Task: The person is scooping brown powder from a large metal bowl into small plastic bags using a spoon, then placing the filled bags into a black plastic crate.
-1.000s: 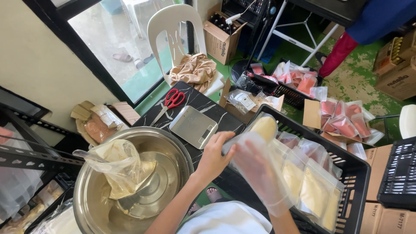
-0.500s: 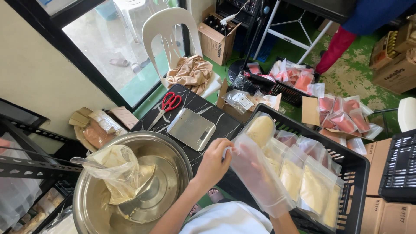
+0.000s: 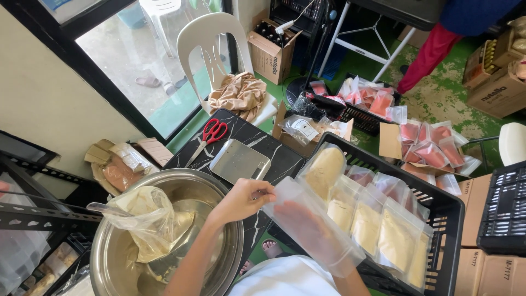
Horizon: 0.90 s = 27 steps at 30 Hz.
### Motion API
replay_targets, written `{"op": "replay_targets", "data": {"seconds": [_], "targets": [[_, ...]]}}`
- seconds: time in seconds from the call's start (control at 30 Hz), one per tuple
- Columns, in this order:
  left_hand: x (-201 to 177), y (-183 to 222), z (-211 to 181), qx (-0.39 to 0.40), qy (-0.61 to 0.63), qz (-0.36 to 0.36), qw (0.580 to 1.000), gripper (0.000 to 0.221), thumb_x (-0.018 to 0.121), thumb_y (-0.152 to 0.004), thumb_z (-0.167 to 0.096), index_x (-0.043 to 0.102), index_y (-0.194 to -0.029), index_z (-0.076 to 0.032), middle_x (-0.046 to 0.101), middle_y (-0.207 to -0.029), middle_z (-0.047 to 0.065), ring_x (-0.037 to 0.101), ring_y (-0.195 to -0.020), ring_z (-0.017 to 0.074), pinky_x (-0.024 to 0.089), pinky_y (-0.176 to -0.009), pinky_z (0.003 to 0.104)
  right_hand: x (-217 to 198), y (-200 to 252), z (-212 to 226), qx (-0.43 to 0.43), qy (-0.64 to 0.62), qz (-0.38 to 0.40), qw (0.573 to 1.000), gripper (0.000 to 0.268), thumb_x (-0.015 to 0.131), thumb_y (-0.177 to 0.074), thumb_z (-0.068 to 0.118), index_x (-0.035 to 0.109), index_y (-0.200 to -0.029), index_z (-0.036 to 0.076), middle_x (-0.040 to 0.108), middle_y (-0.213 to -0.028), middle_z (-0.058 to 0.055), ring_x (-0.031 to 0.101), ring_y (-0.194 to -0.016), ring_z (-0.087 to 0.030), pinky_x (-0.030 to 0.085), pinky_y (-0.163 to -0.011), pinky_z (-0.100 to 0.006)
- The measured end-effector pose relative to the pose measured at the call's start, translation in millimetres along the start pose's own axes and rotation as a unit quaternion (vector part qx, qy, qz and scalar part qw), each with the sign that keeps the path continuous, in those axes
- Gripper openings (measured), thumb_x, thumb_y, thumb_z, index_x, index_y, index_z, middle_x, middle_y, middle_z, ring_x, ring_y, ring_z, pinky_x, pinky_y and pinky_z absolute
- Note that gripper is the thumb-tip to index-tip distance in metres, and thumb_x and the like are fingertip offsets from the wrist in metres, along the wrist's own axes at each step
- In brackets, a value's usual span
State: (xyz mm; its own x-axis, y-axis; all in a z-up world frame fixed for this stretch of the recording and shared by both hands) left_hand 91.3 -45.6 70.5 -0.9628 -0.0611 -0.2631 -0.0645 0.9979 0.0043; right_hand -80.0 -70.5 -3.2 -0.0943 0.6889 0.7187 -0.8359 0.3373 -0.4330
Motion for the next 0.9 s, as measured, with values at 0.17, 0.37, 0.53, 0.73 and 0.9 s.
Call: {"op": "replay_targets", "data": {"seconds": [0.17, 0.37, 0.53, 0.73, 0.9], "targets": [[-4, -1, 9, -0.007, 0.024, 0.025, 0.999, 0.009, 0.062, -0.097, -0.004, 0.070, -0.094, -0.001, 0.077, -0.095, 0.017, 0.074, -0.103, 0.0305, 0.062, -0.084, 0.044, 2, -4, 2, 0.005, -0.023, -0.003, 1.000, 0.058, 0.019, -0.111, 0.027, 0.019, -0.161, -0.001, 0.023, -0.166, -0.027, 0.018, -0.154, -0.043, 0.000, -0.122, -0.061], [17, -14, 27, 0.025, 0.020, 0.066, 0.997, 0.013, 0.057, -0.101, -0.006, 0.069, -0.096, -0.005, 0.077, -0.095, 0.016, 0.074, -0.104, 0.0321, 0.062, -0.082, 0.048, 21, -27, 29, 0.123, 0.067, -0.158, 0.978, 0.059, 0.029, -0.106, 0.030, 0.036, -0.153, -0.004, 0.046, -0.153, -0.030, 0.043, -0.142, -0.044, 0.013, -0.118, -0.065], [40, -17, 10, 0.051, 0.012, 0.092, 0.994, 0.015, 0.052, -0.101, 0.000, 0.064, -0.093, -0.002, 0.073, -0.086, 0.020, 0.074, -0.097, 0.0374, 0.062, -0.080, 0.052, 89, -64, 48, 0.161, 0.238, -0.203, 0.936, 0.053, 0.036, -0.104, 0.032, 0.045, -0.147, 0.002, 0.054, -0.145, -0.020, 0.048, -0.138, -0.032, 0.022, -0.117, -0.054], [34, -14, 10, 0.069, 0.032, 0.062, 0.995, 0.018, 0.050, -0.104, -0.004, 0.063, -0.092, -0.007, 0.074, -0.084, 0.014, 0.073, -0.091, 0.0264, 0.061, -0.079, 0.048, 97, -71, 54, 0.216, 0.432, -0.239, 0.842, 0.046, 0.046, -0.101, 0.035, 0.055, -0.139, 0.010, 0.062, -0.136, -0.009, 0.053, -0.132, -0.018, 0.032, -0.116, -0.039], [-44, 26, 51, 0.004, 0.008, -0.160, 0.987, 0.035, 0.034, -0.081, 0.013, 0.057, -0.094, -0.011, 0.060, -0.076, 0.006, 0.041, -0.053, 0.0088, 0.036, -0.049, 0.022, 1, -6, 14, 0.254, 0.285, -0.127, 0.916, 0.066, 0.048, -0.104, 0.030, 0.022, -0.162, 0.013, 0.051, -0.155, -0.017, 0.047, -0.147, -0.030, 0.026, -0.126, -0.044]]}}
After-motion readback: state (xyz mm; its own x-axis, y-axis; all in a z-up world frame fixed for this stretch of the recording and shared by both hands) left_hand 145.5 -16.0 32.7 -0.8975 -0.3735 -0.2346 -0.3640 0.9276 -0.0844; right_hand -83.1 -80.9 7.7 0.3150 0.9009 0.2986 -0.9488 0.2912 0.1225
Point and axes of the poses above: each hand's wrist, its own y-axis away from the middle knuckle, its own x-axis out of the palm, z = x × y, the point moved 7 cm from there along -y, towards the middle knuckle
